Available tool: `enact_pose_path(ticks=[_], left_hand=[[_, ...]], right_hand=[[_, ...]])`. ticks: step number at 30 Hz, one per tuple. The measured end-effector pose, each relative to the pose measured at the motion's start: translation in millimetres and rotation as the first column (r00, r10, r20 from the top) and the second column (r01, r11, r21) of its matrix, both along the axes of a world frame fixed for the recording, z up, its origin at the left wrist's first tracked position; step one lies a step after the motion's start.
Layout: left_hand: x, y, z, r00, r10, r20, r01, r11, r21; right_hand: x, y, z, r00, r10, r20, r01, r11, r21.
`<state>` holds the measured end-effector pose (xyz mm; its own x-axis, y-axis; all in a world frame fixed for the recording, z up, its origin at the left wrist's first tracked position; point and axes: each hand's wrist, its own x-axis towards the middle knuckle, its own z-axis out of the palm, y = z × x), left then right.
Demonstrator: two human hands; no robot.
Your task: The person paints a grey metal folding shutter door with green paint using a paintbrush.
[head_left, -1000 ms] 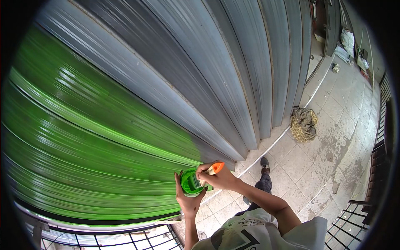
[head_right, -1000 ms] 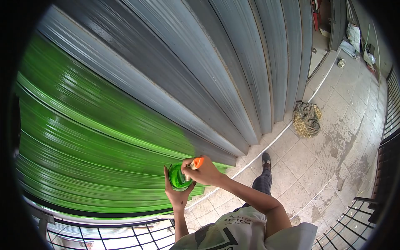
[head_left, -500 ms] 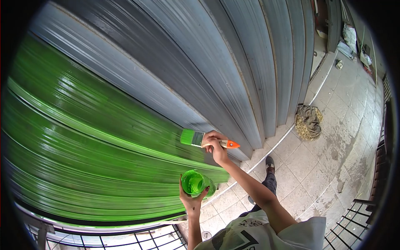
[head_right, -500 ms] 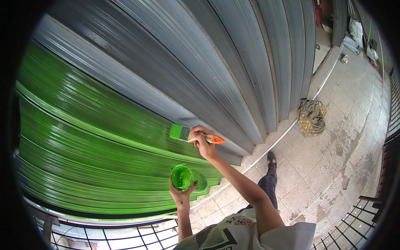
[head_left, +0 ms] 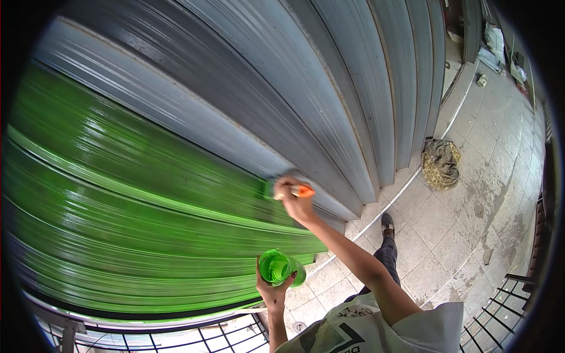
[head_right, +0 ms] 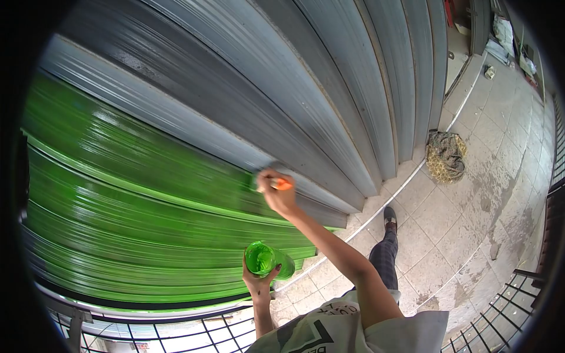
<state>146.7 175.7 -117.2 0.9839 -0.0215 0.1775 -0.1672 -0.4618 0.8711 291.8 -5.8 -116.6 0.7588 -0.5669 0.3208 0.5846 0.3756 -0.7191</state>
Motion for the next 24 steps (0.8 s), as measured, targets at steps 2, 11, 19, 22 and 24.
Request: enact_pose_path(ticks=[2, 11, 19, 22, 24], left_hand=[[-2.3, 0.8, -0.9, 1.000, 0.003, -0.011, -0.003, 0.999, -0.040], [-2.8, 4.5, -2.1, 0.999, -0.008, -0.042, 0.004, 0.994, -0.105], [-4.8, 11.3, -5.1, 0.997, 0.004, -0.072, -0.011, 0.995, -0.097], [-7.4, 9.2, -3.1, 0.997, -0.021, -0.077, 0.009, 0.987, -0.157], [-7.7, 10.4, -3.4, 0.998, -0.027, -0.064, 0.018, 0.990, -0.138]], right_hand=[[15.9, 3.7, 47.0, 0.991, -0.018, 0.133, 0.023, 0.999, -0.039], [6.9, 9.7, -20.2, 0.989, -0.067, 0.133, 0.079, 0.993, -0.083], [-8.6, 14.0, -10.5, 0.986, -0.136, 0.097, 0.138, 0.990, -0.010], [12.5, 10.6, 83.3, 0.977, -0.040, 0.209, 0.061, 0.993, -0.096], [14.4, 4.7, 133.5, 0.961, -0.113, 0.254, 0.142, 0.985, -0.099]])
